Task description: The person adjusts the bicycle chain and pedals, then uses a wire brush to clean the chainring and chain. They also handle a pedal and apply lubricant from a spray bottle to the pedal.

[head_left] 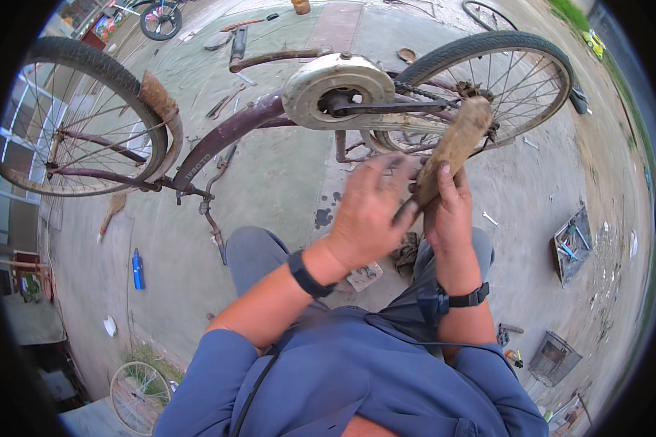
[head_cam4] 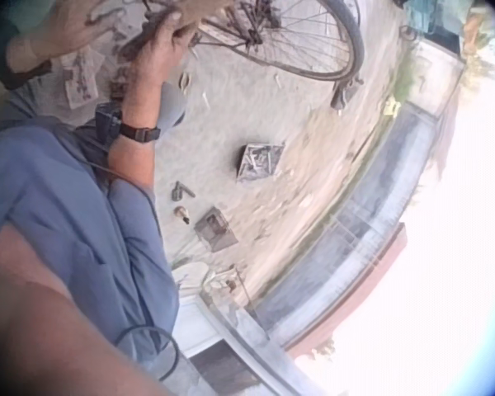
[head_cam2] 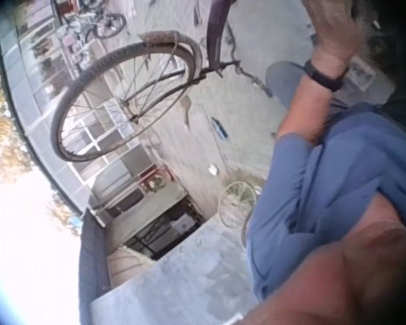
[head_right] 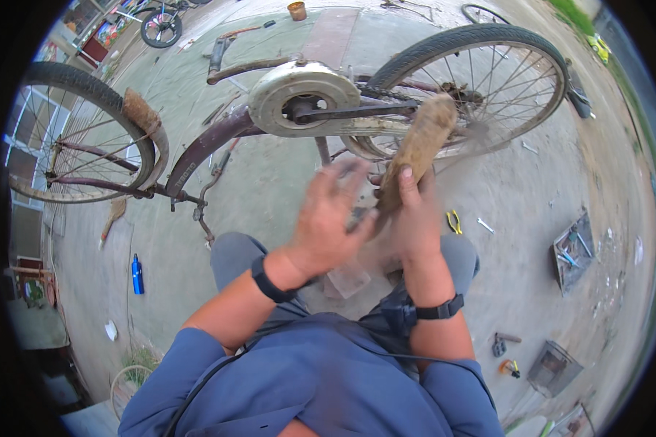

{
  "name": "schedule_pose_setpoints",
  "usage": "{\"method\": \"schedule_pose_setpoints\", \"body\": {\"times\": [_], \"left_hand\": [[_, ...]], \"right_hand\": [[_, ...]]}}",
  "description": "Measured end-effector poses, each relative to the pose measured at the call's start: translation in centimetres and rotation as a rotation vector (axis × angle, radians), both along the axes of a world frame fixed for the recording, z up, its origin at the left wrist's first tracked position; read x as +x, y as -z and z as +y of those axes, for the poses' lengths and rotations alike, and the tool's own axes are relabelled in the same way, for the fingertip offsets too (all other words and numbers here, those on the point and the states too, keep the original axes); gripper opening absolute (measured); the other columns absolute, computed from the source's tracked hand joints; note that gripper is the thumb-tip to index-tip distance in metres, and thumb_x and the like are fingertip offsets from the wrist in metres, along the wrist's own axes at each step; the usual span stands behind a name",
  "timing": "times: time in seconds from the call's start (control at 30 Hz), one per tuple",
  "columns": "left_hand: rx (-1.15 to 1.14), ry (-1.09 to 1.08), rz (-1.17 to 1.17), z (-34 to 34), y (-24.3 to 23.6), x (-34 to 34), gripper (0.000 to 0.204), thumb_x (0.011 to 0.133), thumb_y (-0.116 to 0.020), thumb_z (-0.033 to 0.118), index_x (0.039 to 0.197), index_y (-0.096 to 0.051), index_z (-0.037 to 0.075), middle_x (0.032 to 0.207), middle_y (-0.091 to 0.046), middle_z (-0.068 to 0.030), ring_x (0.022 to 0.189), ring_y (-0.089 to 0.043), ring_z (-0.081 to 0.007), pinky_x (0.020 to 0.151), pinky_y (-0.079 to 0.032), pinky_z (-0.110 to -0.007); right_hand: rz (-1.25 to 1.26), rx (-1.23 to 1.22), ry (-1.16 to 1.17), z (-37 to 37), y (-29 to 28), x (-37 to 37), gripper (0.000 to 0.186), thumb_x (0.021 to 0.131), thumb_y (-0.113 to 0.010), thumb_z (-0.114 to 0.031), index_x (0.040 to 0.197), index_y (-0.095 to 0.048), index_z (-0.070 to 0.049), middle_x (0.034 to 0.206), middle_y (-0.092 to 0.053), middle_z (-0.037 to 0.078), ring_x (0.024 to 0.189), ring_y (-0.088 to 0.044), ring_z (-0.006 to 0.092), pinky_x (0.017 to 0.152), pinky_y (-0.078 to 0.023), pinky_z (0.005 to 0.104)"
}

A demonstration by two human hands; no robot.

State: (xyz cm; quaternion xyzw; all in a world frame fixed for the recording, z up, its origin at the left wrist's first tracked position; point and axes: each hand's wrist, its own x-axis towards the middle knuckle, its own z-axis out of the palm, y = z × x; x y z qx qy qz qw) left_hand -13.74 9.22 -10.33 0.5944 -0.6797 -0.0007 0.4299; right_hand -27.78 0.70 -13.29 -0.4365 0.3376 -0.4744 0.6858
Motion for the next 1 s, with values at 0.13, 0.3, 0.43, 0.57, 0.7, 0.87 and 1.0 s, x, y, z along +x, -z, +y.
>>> {"method": "schedule_pose_setpoints", "body": {"times": [0.13,0.3,0.43,0.57,0.7,0.87,1.0], "left_hand": [[-0.237,-0.313,-0.146,-2.2,-1.8,7.4,0.054,0.089,-0.069,0.017,0.140,-0.056,0.002,0.137,-0.053,-0.0193,0.125,-0.051,-0.0382,0.106,-0.043,-0.048],[-0.270,-0.352,-0.156,-5.6,-3.3,12.2,0.048,0.096,-0.066,0.017,0.141,-0.056,0.004,0.133,-0.057,-0.0197,0.122,-0.056,-0.0375,0.103,-0.046,-0.045],[-0.200,-0.347,-0.088,-6.4,-3.2,12.0,0.044,0.099,-0.064,0.017,0.141,-0.057,0.007,0.130,-0.061,-0.0192,0.117,-0.062,-0.0361,0.098,-0.050,-0.042],[-0.229,-0.344,-0.088,-6.4,-2.9,12.2,0.042,0.100,-0.063,0.016,0.141,-0.058,0.008,0.128,-0.062,-0.0187,0.116,-0.063,-0.0361,0.096,-0.051,-0.042],[-0.243,-0.331,-0.057,-6.7,-2.7,12.1,0.043,0.097,-0.066,0.014,0.139,-0.059,0.010,0.128,-0.061,-0.0181,0.113,-0.062,-0.0366,0.097,-0.052,-0.042],[-0.234,-0.305,-0.013,-6.5,-2.8,12.1,0.044,0.095,-0.068,0.010,0.139,-0.061,0.010,0.128,-0.061,-0.0170,0.113,-0.063,-0.0349,0.096,-0.052,-0.041],[-0.234,-0.311,0.009,-6.6,-2.8,12.0,0.046,0.094,-0.068,0.008,0.139,-0.061,0.011,0.128,-0.061,-0.0166,0.114,-0.063,-0.0341,0.097,-0.052,-0.040]], "right_hand": [[0.255,-0.159,-0.072,-1.8,-1.3,-1.6,0.061,0.099,-0.068,-0.035,0.145,-0.046,-0.002,0.110,-0.058,0.007,0.083,-0.059,0.0108,0.072,-0.050,0.0278],[0.420,-0.677,-0.016,-4.5,-4.4,-1.3,0.068,0.087,-0.080,-0.025,0.144,-0.050,0.000,0.114,-0.060,0.013,0.095,-0.062,0.0198,0.083,-0.053,0.0360],[0.600,-0.855,-0.011,-5.8,-6.9,1.0,0.064,0.086,-0.079,-0.026,0.141,-0.056,-0.004,0.112,-0.060,0.020,0.104,-0.063,0.0324,0.091,-0.052,0.0427],[0.794,-0.948,-0.023,-6.8,-9.7,4.9,0.056,0.092,-0.069,-0.036,0.137,-0.060,-0.004,0.105,-0.063,0.026,0.096,-0.065,0.0428,0.090,-0.053,0.0447],[0.950,-0.962,-0.116,-8.3,-12.4,5.4,0.055,0.096,-0.061,-0.041,0.136,-0.060,-0.002,0.107,-0.068,0.029,0.103,-0.066,0.0447,0.091,-0.053,0.0459],[0.893,-0.669,-0.310,-8.8,-13.5,2.0,0.057,0.097,-0.059,-0.041,0.135,-0.061,0.002,0.115,-0.070,0.027,0.109,-0.066,0.0420,0.095,-0.052,0.0439],[0.943,-1.080,-0.217,-9.7,-13.8,5.2,0.056,0.099,-0.058,-0.041,0.134,-0.061,0.002,0.110,-0.072,0.026,0.103,-0.068,0.0391,0.089,-0.053,0.0439]]}}
